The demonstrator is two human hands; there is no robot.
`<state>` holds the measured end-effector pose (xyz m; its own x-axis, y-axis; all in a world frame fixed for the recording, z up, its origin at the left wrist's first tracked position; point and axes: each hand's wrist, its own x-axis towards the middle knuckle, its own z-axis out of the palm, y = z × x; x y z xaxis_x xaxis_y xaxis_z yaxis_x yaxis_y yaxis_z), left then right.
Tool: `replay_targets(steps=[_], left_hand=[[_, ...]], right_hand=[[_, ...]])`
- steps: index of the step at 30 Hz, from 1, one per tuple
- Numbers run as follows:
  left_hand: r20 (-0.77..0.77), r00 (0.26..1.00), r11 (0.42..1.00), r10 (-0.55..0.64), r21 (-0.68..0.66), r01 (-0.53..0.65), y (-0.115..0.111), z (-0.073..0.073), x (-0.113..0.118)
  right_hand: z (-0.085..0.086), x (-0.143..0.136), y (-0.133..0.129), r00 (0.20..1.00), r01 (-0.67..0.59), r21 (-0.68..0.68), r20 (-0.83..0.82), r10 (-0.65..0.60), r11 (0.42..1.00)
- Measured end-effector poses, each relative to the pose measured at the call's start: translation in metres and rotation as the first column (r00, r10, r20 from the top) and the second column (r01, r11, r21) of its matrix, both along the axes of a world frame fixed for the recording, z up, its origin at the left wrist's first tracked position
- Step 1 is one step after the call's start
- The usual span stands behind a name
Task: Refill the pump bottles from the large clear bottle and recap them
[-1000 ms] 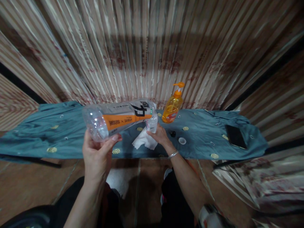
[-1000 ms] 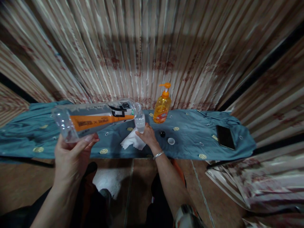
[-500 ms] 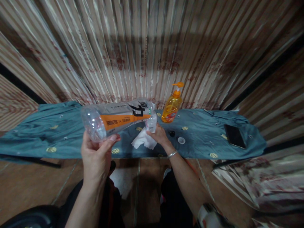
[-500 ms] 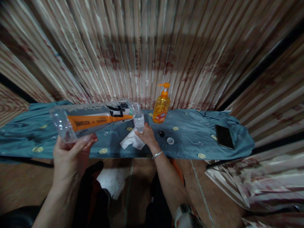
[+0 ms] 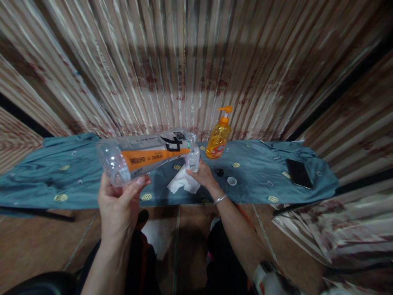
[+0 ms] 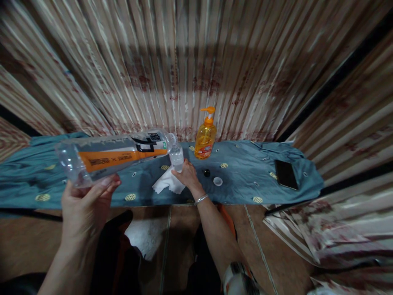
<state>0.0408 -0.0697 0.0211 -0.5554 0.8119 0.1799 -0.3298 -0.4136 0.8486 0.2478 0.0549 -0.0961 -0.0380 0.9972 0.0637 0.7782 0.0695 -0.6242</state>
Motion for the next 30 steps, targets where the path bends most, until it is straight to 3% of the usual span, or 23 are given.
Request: replay_targets(steps=[15,30], left_hand=[[0.021,1.000,0.999,0.015,-0.037,-0.014,0.002,0.011,0.002],[0.025,0.999,1.000,0.027,-0.016,-0.026,0.004,0.011,0.005]], right_hand=[[0.001,0.002,0.001,1.000,-0.026,0.014,-0.002,0.026,1.000],[0.001,0.001,0.000,0.998,-0.032,0.013,0.053,0.031,0.999]])
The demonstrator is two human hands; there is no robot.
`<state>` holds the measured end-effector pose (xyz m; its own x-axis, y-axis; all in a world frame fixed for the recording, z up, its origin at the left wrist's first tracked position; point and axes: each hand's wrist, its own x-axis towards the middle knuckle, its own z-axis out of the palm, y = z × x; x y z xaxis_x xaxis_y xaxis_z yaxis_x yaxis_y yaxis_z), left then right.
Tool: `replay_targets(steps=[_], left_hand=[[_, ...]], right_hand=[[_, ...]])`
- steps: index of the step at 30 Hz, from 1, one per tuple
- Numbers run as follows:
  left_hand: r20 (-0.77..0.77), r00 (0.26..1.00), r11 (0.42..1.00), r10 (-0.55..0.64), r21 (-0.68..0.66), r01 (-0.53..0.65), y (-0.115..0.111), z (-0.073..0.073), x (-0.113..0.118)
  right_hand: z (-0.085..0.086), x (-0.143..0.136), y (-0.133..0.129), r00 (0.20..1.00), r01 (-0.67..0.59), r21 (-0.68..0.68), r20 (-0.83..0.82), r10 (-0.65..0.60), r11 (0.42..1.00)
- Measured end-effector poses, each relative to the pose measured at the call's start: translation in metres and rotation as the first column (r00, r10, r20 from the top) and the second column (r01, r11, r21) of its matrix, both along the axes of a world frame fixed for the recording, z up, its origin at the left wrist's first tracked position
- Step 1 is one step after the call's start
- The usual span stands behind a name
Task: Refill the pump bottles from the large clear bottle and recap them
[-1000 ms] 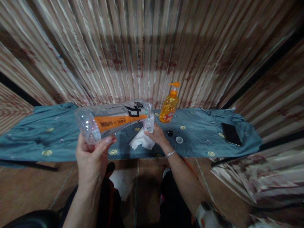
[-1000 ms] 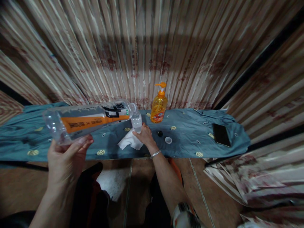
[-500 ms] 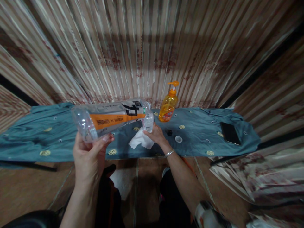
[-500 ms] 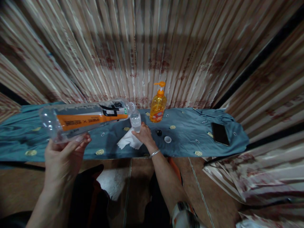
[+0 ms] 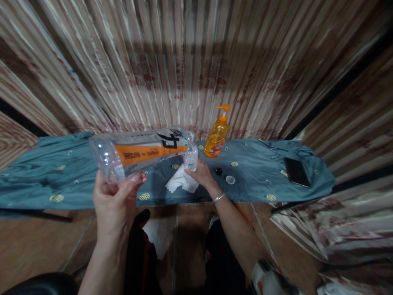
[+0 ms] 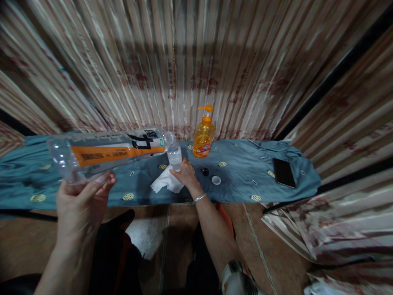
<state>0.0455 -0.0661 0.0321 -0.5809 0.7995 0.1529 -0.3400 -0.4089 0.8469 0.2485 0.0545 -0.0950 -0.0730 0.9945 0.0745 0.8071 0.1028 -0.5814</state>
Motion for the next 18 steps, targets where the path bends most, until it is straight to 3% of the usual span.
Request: replay_targets(steps=[6,18], left_hand=[[-0.047,0.999,1.000,-0.022,0.012,0.023,-0.0012,-0.0078,-0.0025],[-0.013,1.000,1.000,-0.024,-0.001,0.024,-0.0004,-0.0031,0.0015]], right_hand=[[-0.0008,0.0002,0.0004,1.000,-0.004,0.011,0.009,0.004,1.000],[0.0010,0.0006,-0.0007,1.000,0.001,-0.001,-0.026,-0.001,1.000]])
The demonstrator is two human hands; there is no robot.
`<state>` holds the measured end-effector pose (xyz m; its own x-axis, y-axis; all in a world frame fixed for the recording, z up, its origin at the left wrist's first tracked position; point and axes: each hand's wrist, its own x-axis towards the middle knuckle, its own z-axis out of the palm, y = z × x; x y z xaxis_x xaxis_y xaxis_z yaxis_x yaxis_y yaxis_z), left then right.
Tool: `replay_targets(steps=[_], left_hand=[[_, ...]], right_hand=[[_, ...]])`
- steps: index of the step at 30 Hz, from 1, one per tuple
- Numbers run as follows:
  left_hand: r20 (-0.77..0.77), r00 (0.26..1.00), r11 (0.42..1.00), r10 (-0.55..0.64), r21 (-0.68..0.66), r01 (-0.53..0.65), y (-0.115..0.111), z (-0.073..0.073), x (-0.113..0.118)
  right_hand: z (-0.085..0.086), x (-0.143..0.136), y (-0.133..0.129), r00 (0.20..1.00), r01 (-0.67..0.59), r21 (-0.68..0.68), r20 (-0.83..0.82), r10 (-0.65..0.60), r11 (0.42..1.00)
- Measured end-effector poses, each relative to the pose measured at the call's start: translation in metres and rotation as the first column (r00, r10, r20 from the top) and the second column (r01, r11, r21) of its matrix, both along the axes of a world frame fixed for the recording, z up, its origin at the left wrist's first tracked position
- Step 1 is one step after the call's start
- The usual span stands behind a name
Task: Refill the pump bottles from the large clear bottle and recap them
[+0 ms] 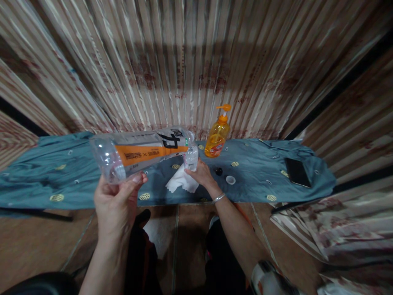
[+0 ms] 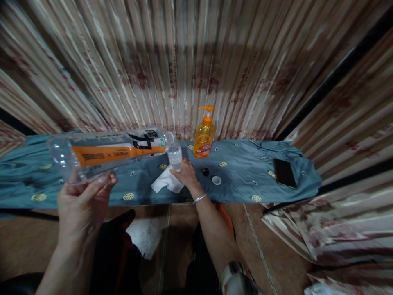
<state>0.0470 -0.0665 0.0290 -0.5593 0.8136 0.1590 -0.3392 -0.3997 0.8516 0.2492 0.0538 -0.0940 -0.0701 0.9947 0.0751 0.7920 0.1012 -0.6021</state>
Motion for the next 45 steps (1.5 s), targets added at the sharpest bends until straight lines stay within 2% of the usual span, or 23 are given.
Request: replay_targets(steps=[7,14,23,31,45], left_hand=[[-0.025,0.999,0.998,-0.028,0.048,0.029,-0.0011,-0.0002,0.0003],[0.010,1.000,1.000,-0.013,0.006,0.013,-0.0034,0.0061,0.0042],[-0.044,0.999,0.998,-0.029,0.059,0.031,-0.0003,0.0032,0.0013],[-0.010,1.000,0.998,-0.029,0.050,0.030,0.0001,0.0058,0.0017],[-0.054,0.998,0.996,-0.037,0.077,0.041,0.0002,0.0034,-0.0002]], right_hand=[[0.0027,-0.0015,-0.0006,1.000,0.004,-0.018,0.014,-0.003,1.000],[0.0015,-0.0009,0.0000,1.000,0.012,-0.011,-0.001,-0.012,1.000],[0.0025,-0.0013,-0.0002,1.000,-0.002,-0.011,-0.001,0.002,1.000],[0.0023,-0.0016,-0.0008,1.000,0.006,0.000,-0.003,-0.006,1.000],[0.0004,-0.0009,0.0010,1.000,-0.002,-0.008,0.008,0.002,1.000]])
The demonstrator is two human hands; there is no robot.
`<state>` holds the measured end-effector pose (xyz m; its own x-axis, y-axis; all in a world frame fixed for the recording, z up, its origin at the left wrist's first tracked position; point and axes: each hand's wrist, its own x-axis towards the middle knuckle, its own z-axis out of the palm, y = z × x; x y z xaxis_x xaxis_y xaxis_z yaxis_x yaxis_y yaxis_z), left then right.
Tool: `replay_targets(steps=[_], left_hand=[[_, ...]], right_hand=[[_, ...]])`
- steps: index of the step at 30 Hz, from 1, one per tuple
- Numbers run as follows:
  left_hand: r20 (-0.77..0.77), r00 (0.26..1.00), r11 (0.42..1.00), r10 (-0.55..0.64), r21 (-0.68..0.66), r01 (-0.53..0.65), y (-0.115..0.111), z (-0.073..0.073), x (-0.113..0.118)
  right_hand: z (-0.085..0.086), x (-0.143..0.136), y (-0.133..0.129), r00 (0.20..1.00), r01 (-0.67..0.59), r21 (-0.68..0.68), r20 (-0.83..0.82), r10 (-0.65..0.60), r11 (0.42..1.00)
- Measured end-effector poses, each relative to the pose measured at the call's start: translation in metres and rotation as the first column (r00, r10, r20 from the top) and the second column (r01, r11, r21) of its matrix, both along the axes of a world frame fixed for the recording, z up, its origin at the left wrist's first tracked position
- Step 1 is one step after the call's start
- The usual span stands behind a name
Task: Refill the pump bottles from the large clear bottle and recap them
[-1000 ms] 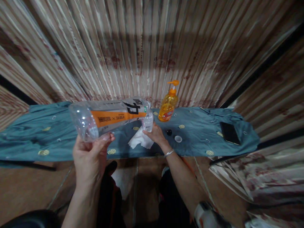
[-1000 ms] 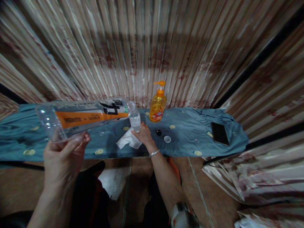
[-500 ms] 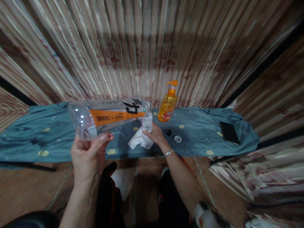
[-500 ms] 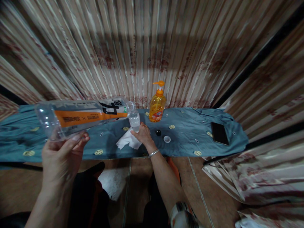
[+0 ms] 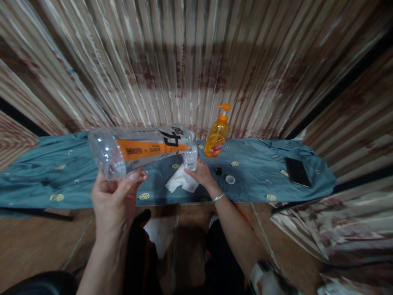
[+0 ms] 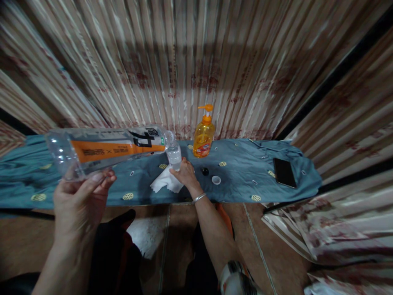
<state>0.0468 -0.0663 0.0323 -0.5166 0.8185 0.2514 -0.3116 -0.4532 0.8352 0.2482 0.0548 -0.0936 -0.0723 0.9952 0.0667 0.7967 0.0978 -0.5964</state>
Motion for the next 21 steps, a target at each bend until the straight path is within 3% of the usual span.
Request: replay_targets(steps=[21], left_hand=[[0.045,0.999,0.999,0.018,-0.036,-0.016,0.0043,0.0078,0.0025]], right_hand=[[0.0062,-0.0032,-0.0035,0.999,0.039,-0.007,0.010,-0.039,0.999]])
